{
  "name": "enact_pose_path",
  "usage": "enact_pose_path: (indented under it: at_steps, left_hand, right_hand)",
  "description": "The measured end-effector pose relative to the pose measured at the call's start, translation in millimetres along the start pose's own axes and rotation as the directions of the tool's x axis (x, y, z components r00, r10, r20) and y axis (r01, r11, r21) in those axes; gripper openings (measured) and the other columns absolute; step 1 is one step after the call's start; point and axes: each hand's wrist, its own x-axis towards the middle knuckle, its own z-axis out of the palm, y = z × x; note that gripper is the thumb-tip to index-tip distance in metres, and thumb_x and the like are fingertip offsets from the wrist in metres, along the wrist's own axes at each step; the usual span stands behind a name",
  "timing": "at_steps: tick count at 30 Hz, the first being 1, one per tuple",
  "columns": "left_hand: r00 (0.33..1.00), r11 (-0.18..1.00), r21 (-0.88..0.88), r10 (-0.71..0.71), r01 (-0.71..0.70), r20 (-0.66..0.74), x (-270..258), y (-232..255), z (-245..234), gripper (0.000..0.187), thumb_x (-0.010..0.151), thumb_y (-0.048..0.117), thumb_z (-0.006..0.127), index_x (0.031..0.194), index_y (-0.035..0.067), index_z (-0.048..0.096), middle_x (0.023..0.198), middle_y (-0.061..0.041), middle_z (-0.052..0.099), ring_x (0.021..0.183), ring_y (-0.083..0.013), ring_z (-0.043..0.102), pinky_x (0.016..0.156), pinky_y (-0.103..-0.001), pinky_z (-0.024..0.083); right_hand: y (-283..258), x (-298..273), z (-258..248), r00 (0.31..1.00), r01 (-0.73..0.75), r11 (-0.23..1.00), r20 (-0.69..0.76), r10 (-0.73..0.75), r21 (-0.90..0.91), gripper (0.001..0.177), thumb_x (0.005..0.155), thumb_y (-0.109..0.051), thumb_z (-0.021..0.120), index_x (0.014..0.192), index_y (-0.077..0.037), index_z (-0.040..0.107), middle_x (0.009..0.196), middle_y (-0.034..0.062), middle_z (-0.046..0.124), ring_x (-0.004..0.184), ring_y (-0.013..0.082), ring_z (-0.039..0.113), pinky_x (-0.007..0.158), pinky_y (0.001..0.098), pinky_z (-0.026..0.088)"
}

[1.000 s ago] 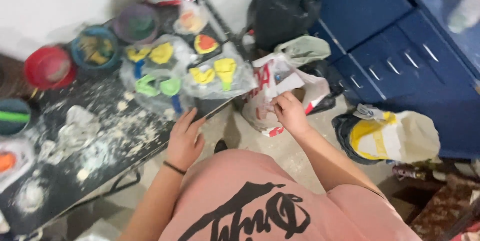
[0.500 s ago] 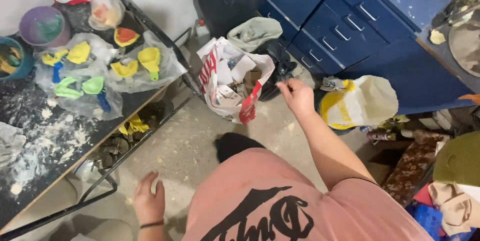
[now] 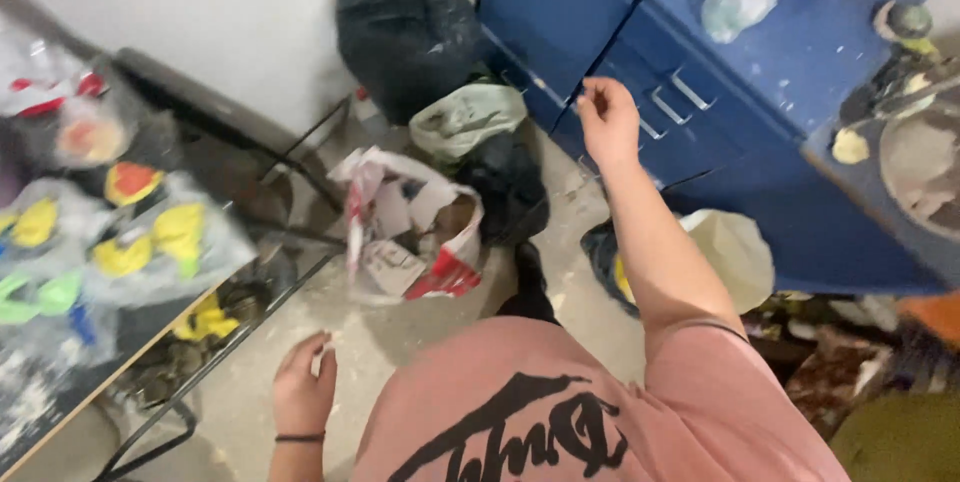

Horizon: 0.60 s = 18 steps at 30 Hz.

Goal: The person is preparing dental impression materials by selecting trays from a drawer and pouring powder from a bag into a mixing bowl.

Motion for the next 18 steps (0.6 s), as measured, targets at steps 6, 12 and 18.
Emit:
enact_pose_path:
  at_steps: [6,12,18]
  left_hand:
    - [0.996,0.987,-0.145,-0.06,0.068,0.058,171,196,80,0.026,0.094,0.013,0.065,0.117,0.012,0.076,0.12,-0.005,0.076,0.115,-0.0242,0.068,0.101,-0.038,0.053]
    - [0.946,0.984,-0.164,0.118,-0.071,0.301,295,350,105,0.029,0.095,0.015,0.059,0.12,0.013,0.074,0.134,-0.005,0.07,0.114,-0.0231,0.067,0.086,-0.037,0.062]
    - [0.926,0.969,-0.113,0.243,-0.22,0.287,340,390,114,0.03,0.096,0.022,0.064,0.122,0.01,0.073,0.131,-0.009,0.072,0.121,-0.0285,0.067,0.104,-0.044,0.053]
  right_hand:
    - [90,180,-8,0.998,-0.064,0.987,0.004,0.064,0.145,0.023,0.097,-0.015,0.063,0.119,-0.012,0.071,0.098,-0.0024,0.062,0.079,0.0126,0.059,0.08,0.0297,0.049]
    - [189,328,2,0.986,-0.103,0.989,-0.121,0.116,0.108,0.026,0.087,-0.012,0.064,0.112,-0.014,0.072,0.09,-0.0027,0.065,0.084,0.0171,0.061,0.083,0.0323,0.05]
    - [308,458,24,0.892,-0.363,0.921,-0.233,0.387,0.139,0.072,0.095,-0.013,0.066,0.158,-0.008,0.032,0.157,0.0172,0.048,0.148,0.0319,0.042,0.122,0.0412,0.037]
